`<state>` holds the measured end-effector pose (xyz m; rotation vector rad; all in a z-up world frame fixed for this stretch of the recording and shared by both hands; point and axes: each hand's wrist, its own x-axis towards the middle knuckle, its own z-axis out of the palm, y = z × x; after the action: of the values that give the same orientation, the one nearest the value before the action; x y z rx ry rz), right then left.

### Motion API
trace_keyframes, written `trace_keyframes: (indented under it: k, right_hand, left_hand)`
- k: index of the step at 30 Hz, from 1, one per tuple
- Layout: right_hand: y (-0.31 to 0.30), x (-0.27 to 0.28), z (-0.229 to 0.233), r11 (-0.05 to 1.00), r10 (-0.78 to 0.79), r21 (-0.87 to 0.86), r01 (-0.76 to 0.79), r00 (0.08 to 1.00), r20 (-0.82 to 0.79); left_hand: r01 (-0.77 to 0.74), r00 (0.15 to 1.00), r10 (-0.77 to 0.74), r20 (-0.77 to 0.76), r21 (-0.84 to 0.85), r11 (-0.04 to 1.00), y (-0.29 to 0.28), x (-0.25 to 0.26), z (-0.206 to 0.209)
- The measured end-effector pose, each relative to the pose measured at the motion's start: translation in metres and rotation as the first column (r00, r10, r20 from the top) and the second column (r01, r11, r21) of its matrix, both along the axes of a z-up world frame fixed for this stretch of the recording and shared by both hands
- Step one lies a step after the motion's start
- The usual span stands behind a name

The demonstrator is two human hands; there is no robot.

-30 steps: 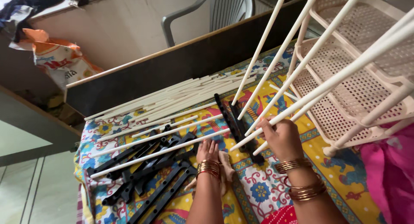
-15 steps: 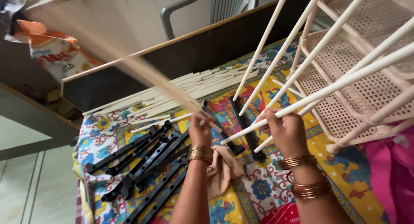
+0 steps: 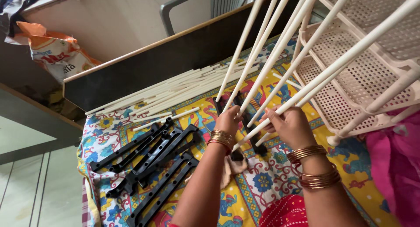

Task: The person assembles a white plastic rack by inserting white rods into black plastic brackets. They wipe each rod with a cloth before insertion and continue adding rods to the structure.

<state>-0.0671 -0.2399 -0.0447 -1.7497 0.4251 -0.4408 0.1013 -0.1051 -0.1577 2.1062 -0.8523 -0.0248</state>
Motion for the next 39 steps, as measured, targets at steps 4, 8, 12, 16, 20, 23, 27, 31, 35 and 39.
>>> trace_keyframes:
  k: [4, 8, 12, 16, 20, 23, 27, 31, 35, 39]
  right_hand:
    - [-0.007, 0.002, -0.006, 1.0, -0.017, 0.023, 0.017, 1.0, 0.0]
    - [-0.012, 0.0, -0.008, 1.0, -0.013, 0.0, 0.013, 1.0, -0.005]
    - [-0.014, -0.003, -0.007, 1.0, -0.007, 0.003, 0.007, 1.0, 0.003]
    - [-0.014, -0.006, -0.008, 1.0, 0.005, 0.01, -0.005, 1.0, -0.016]
    - [-0.014, -0.017, -0.008, 0.999, 0.039, 0.026, -0.038, 0.999, -0.026]
    - [-0.013, -0.03, -0.004, 0.99, 0.141, 0.028, -0.142, 0.99, 0.017]
    - [-0.001, -0.056, -0.001, 0.982, 0.174, -0.054, -0.18, 0.98, -0.099]
    - [0.01, -0.062, 0.003, 0.974, 0.126, -0.159, -0.163, 0.967, -0.22]
    - [0.015, -0.028, 0.009, 0.979, 0.194, -0.022, -0.203, 0.956, -0.221]
    - [0.019, -0.011, 0.019, 0.969, 0.21, -0.089, -0.232, 0.955, -0.208]
  left_hand:
    - [0.018, 0.999, -0.018, -0.04, 0.002, 1.0, -0.003, 0.004, -0.009]
    - [-0.141, 0.983, 0.122, -0.134, -0.145, 0.979, 0.02, -0.015, -0.034]
    - [-0.318, 0.948, 0.311, -0.064, -0.189, 0.929, 0.061, -0.072, -0.07]
    - [-0.408, 0.889, 0.37, -0.27, -0.101, 0.907, 0.076, -0.114, -0.098]
    - [-0.449, 0.873, 0.384, -0.3, -0.192, 0.873, 0.074, -0.124, -0.112]
    - [-0.498, 0.825, 0.401, -0.398, -0.179, 0.849, 0.07, -0.117, -0.115]
    - [-0.504, 0.809, 0.403, -0.428, -0.152, 0.85, 0.072, -0.114, -0.124]
    - [-0.523, 0.798, 0.441, -0.41, -0.107, 0.846, 0.064, -0.114, -0.144]
    - [-0.553, 0.801, 0.446, -0.4, -0.209, 0.806, 0.055, -0.115, -0.164]
    - [-0.55, 0.811, 0.435, -0.391, -0.259, 0.794, 0.05, -0.117, -0.164]
